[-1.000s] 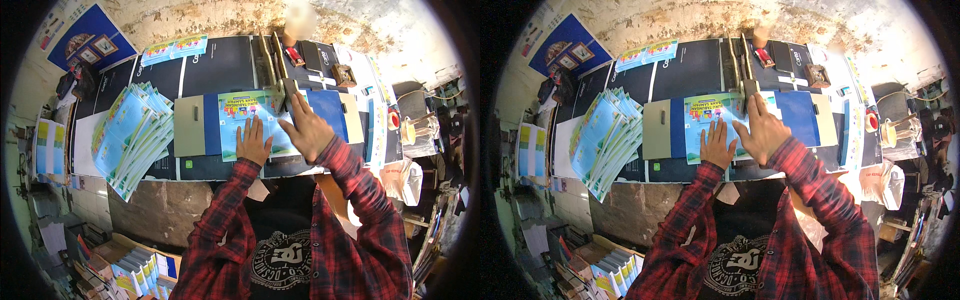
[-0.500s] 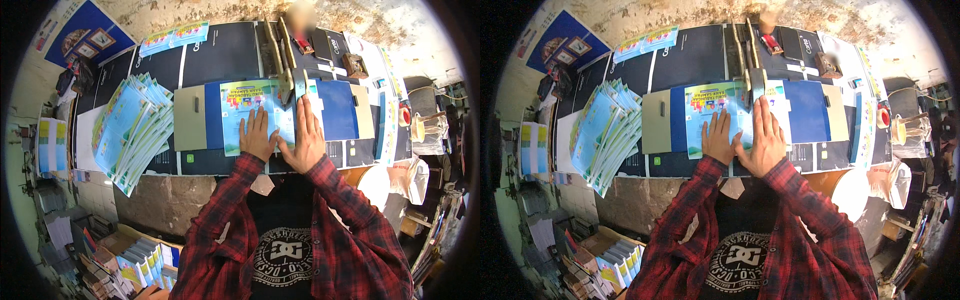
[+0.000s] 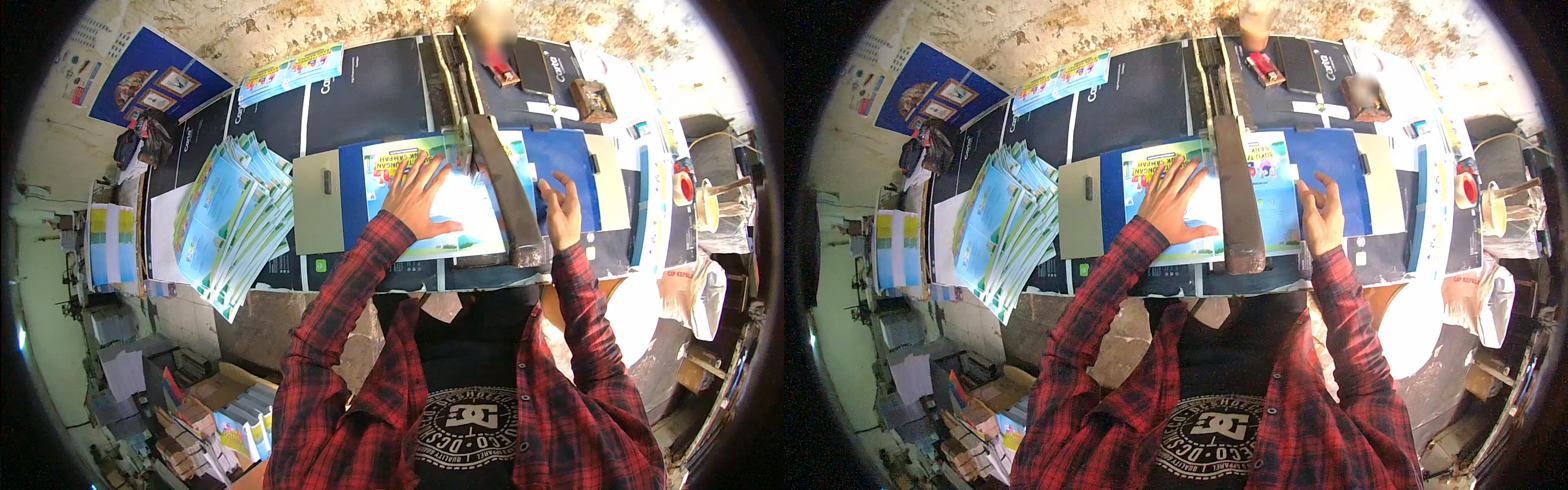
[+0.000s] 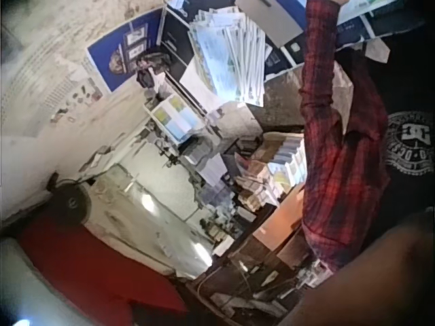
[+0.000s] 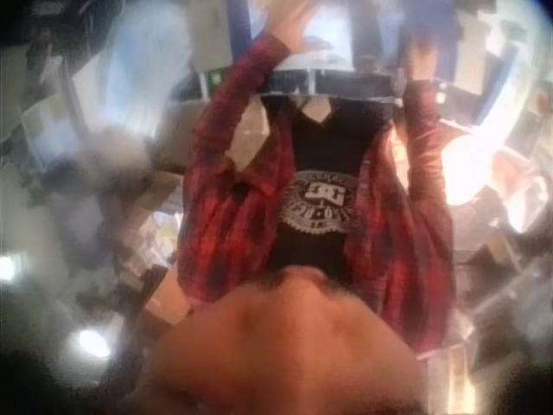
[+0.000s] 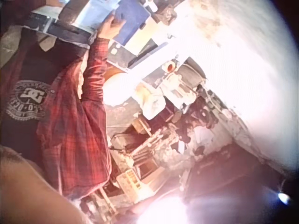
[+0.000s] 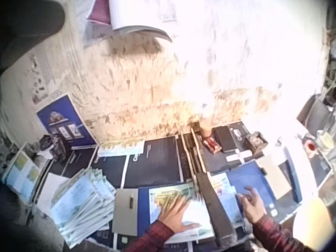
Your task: The person aligns a stack of printed booklets on a manual binding machine, pulls the lever to clamp and stitch the spine, then removes the bound booklet and places it on a growing stack. The process repeats with each new booklet from the input pile.
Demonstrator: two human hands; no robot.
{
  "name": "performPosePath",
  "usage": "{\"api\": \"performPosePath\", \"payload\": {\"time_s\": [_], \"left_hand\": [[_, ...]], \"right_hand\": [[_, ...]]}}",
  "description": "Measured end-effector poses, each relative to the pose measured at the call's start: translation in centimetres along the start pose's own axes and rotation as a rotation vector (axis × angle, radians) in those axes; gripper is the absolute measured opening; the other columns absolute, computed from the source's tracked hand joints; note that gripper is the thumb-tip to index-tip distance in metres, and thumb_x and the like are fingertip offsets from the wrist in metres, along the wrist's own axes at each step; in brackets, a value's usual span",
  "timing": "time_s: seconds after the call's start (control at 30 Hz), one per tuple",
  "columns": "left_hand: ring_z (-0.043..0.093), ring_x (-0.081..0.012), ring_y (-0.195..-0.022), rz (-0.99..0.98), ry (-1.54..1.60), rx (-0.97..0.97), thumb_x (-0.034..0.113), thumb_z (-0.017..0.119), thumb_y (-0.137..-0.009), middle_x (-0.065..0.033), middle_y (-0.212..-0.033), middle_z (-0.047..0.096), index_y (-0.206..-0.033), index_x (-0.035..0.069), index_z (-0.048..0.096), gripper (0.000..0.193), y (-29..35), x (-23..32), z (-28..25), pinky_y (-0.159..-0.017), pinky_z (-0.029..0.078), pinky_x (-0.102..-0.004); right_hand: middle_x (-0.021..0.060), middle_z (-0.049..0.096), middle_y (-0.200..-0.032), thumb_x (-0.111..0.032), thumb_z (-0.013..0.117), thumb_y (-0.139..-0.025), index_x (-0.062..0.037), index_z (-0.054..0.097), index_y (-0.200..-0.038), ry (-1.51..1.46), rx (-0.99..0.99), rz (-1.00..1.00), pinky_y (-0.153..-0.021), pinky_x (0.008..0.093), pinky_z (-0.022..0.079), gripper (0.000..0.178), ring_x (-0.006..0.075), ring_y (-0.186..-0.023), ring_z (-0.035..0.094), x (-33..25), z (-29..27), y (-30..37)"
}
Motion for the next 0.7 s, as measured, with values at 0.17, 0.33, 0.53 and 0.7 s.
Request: {"api": "performPosePath", "payload": {"time_s": [0.17,0.33,0.53,0.7], "left_hand": [[0.023,-0.0394,-0.145,-0.015,0.016,-0.002,0.074,0.068,-0.068,-0.0181,-0.154,0.032,-0.148,0.006,0.038,0.109,0.6,-0.6,-0.5,-0.116,0.018,-0.0590],[0.024,-0.0408,-0.144,-0.020,0.003,-0.012,0.074,0.070,-0.067,-0.0185,-0.153,0.033,-0.145,0.003,0.041,0.110,1.9,-2.5,-1.8,-0.117,0.018,-0.0567],[0.026,-0.0407,-0.144,-0.019,-0.024,-0.015,0.075,0.069,-0.067,-0.0184,-0.153,0.033,-0.145,0.000,0.039,0.112,3.5,-4.3,-2.7,-0.117,0.018,-0.0555],[0.026,-0.0399,-0.144,-0.021,-0.022,-0.007,0.075,0.069,-0.068,-0.0180,-0.153,0.034,-0.146,-0.001,0.038,0.113,3.7,-4.3,-2.8,-0.118,0.018,-0.0542]], "right_hand": [[0.0215,0.071,-0.107,-0.021,0.060,-0.095,-0.0015,0.049,-0.131,-0.203,-0.038,0.077,-0.089,0.0326,0.048,0.043,0.0211,-0.099,0.066,-0.1,2.1,0.8],[0.0196,0.071,-0.106,-0.016,0.057,-0.094,-0.0027,0.050,-0.130,-0.325,-0.088,0.110,-0.089,0.0320,0.048,0.039,0.0200,-0.098,0.066,0.0,4.4,1.3],[0.0179,0.071,-0.107,-0.018,0.055,-0.095,-0.0046,0.047,-0.133,-0.391,-0.143,0.102,-0.085,0.0313,0.051,0.041,0.0191,-0.096,0.067,0.0,6.6,1.5],[0.0173,0.071,-0.108,-0.022,0.057,-0.096,-0.0052,0.046,-0.134,-0.229,-0.181,-0.024,-0.080,0.0326,0.053,0.043,0.0196,-0.092,0.068,-0.4,6.2,1.7]]}}
Point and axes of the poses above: each hand's wrist, its own y-axis away from the middle knuckle, its own z-axis out of the palm, x = y × z, the point moved 4 cm from there along -y, towards the middle knuckle
